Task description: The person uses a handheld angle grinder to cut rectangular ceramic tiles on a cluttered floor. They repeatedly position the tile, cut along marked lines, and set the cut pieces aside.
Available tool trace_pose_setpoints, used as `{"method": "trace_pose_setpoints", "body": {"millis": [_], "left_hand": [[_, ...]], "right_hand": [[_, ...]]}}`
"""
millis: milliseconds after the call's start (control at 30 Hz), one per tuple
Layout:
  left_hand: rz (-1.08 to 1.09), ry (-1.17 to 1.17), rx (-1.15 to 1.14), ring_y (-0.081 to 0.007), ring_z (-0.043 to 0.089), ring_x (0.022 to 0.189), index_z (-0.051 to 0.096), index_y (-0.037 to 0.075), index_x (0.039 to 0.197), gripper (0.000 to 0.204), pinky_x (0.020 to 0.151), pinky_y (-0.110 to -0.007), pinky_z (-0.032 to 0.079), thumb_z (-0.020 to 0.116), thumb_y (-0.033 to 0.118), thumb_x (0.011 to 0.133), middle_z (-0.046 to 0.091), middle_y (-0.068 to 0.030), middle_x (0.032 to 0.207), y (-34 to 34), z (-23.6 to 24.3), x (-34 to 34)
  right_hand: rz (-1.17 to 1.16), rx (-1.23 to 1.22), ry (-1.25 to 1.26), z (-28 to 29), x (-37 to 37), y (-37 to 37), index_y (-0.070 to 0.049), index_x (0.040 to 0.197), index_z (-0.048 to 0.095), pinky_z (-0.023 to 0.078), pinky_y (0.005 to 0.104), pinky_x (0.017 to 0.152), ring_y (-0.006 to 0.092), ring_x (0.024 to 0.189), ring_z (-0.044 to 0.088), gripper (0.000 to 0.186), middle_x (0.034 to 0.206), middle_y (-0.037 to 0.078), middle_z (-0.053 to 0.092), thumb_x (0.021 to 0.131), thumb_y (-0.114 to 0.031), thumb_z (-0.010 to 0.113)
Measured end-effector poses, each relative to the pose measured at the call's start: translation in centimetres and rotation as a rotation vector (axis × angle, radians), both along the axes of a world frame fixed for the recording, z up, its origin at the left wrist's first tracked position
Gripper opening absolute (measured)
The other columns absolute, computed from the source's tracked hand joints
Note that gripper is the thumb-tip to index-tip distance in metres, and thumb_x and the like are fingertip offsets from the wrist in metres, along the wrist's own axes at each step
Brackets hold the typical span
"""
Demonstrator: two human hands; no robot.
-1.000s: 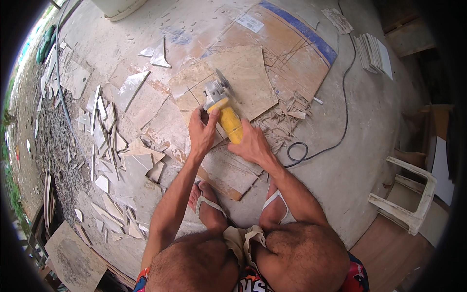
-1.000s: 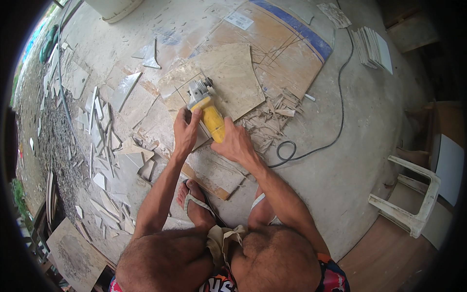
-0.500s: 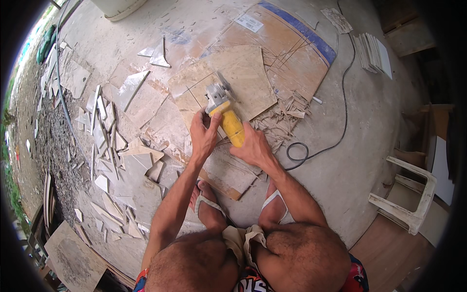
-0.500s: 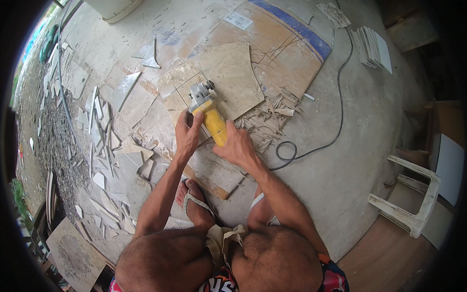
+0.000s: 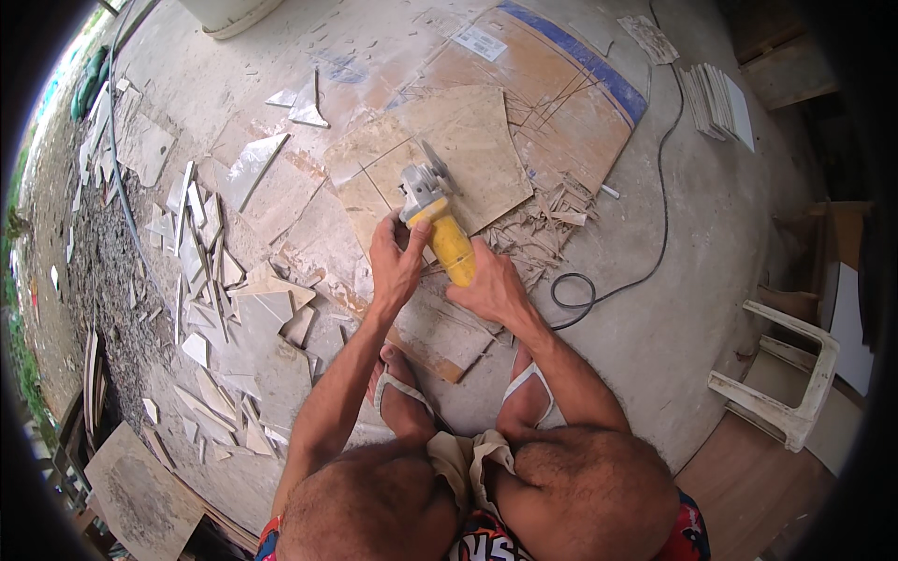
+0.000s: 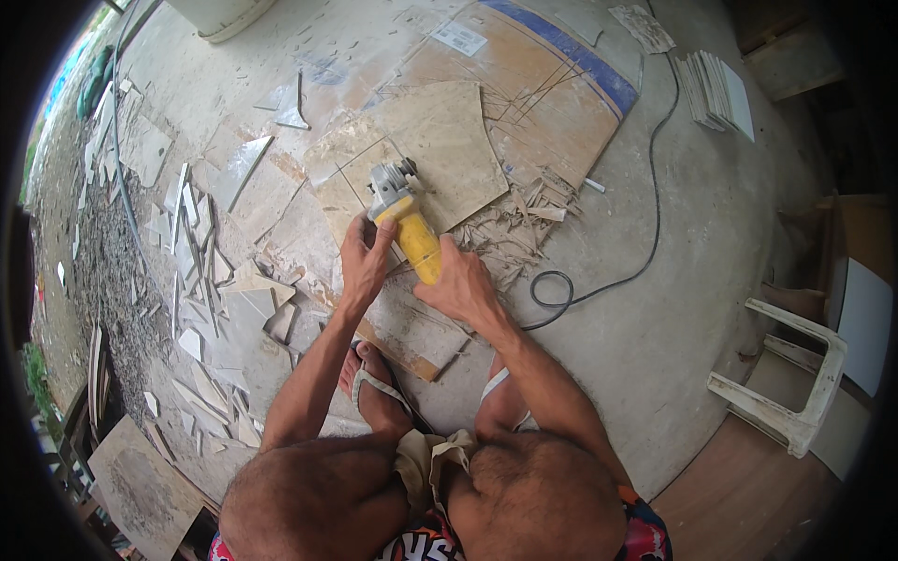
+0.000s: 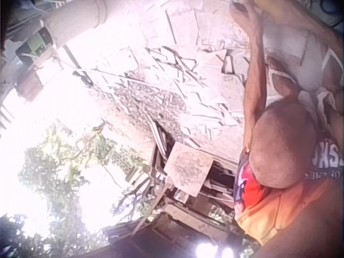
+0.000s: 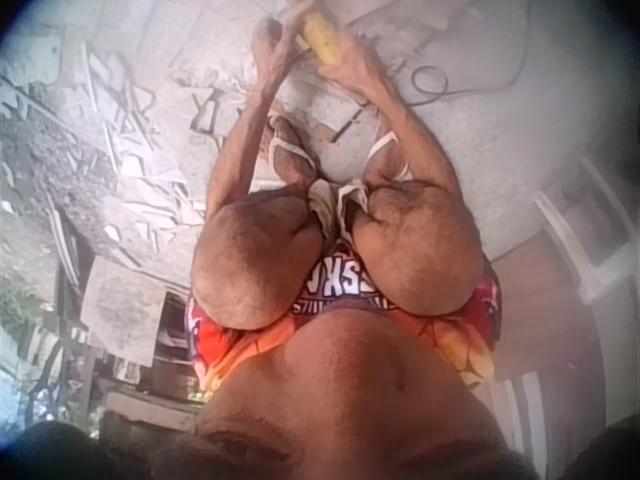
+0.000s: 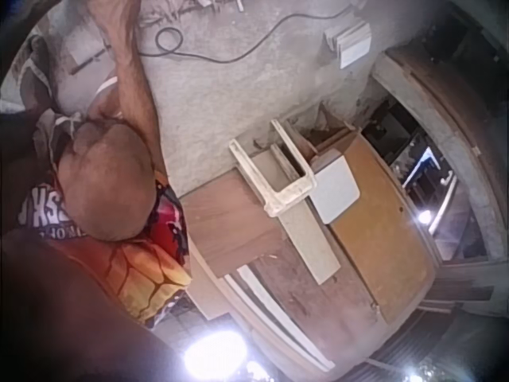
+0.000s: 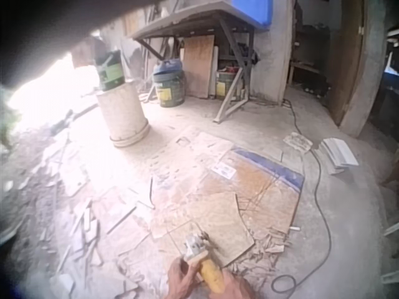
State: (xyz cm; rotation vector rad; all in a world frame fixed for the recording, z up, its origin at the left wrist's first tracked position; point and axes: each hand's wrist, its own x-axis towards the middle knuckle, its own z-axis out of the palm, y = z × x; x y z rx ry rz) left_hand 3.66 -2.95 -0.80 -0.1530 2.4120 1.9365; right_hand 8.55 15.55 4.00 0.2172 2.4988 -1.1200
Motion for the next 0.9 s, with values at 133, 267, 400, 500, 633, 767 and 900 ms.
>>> {"method": "trace_pose_setpoints", "body": {"millis": [133,267,400,500,633,767,900], "left_hand": [[0.001,-0.016,0.009,-0.0159,0.061,0.082,0.068,-0.008,0.132,0.060,0.076,-0.034,0.053,0.078,0.044,0.103,0.068,-0.0083,0.093,0.2,0.3,0.3],[-0.016,-0.029,-0.046,-0.0166,0.062,0.083,0.068,-0.008,0.133,0.061,0.077,-0.034,0.054,0.078,0.044,0.103,0.068,-0.0094,0.094,0.0,0.4,0.4],[-0.012,-0.033,-0.056,-0.0171,0.064,0.085,0.067,-0.008,0.133,0.062,0.078,-0.034,0.055,0.077,0.045,0.103,0.069,-0.0106,0.096,0.2,0.7,0.6],[-0.012,-0.049,-0.051,-0.0176,0.064,0.086,0.067,-0.009,0.134,0.063,0.079,-0.035,0.055,0.077,0.046,0.103,0.070,-0.0114,0.097,0.3,1.0,0.8],[-0.027,-0.059,-0.056,-0.0182,0.065,0.087,0.066,-0.010,0.135,0.066,0.080,-0.036,0.056,0.076,0.046,0.104,0.070,-0.0125,0.099,0.3,1.2,0.9],[-0.027,-0.070,-0.056,-0.0188,0.065,0.089,0.065,-0.010,0.136,0.067,0.081,-0.036,0.056,0.076,0.047,0.103,0.070,-0.0136,0.101,0.3,0.8,1.1],[-0.017,-0.044,-0.104,-0.0199,0.066,0.090,0.065,-0.010,0.136,0.068,0.083,-0.037,0.056,0.076,0.048,0.103,0.070,-0.0145,0.102,0.3,0.4,1.3]], "right_hand": [[0.010,-0.021,-0.007,0.3,0.2,0.2,0.003,0.119,0.053,0.059,0.0601,0.086,0.0576,0.099,0.073,0.057,0.099,0.038,0.073,0.078,-0.025,0.081],[0.011,-0.014,-0.016,0.5,0.3,0.2,0.003,0.118,0.053,0.060,0.0603,0.084,0.0578,0.097,0.073,0.056,0.097,0.038,0.073,0.078,-0.025,0.081],[0.010,-0.007,-0.011,0.3,0.5,0.3,0.003,0.118,0.053,0.060,0.0603,0.084,0.0576,0.096,0.073,0.056,0.096,0.037,0.073,0.078,-0.026,0.081],[0.010,-0.005,-0.022,0.6,0.6,0.4,0.003,0.118,0.053,0.060,0.0602,0.084,0.0574,0.096,0.073,0.056,0.096,0.037,0.073,0.079,-0.026,0.081],[0.009,-0.008,-0.024,0.7,0.8,0.5,0.003,0.118,0.054,0.060,0.0602,0.083,0.0570,0.095,0.073,0.056,0.094,0.037,0.073,0.078,-0.026,0.081],[0.012,-0.004,-0.009,0.6,0.9,0.5,0.003,0.118,0.054,0.060,0.0601,0.083,0.0569,0.094,0.073,0.056,0.093,0.037,0.073,0.078,-0.026,0.081],[0.010,0.008,0.000,0.5,1.2,0.6,0.003,0.118,0.054,0.059,0.0605,0.082,0.0573,0.093,0.072,0.057,0.093,0.036,0.073,0.078,-0.027,0.082]]}}
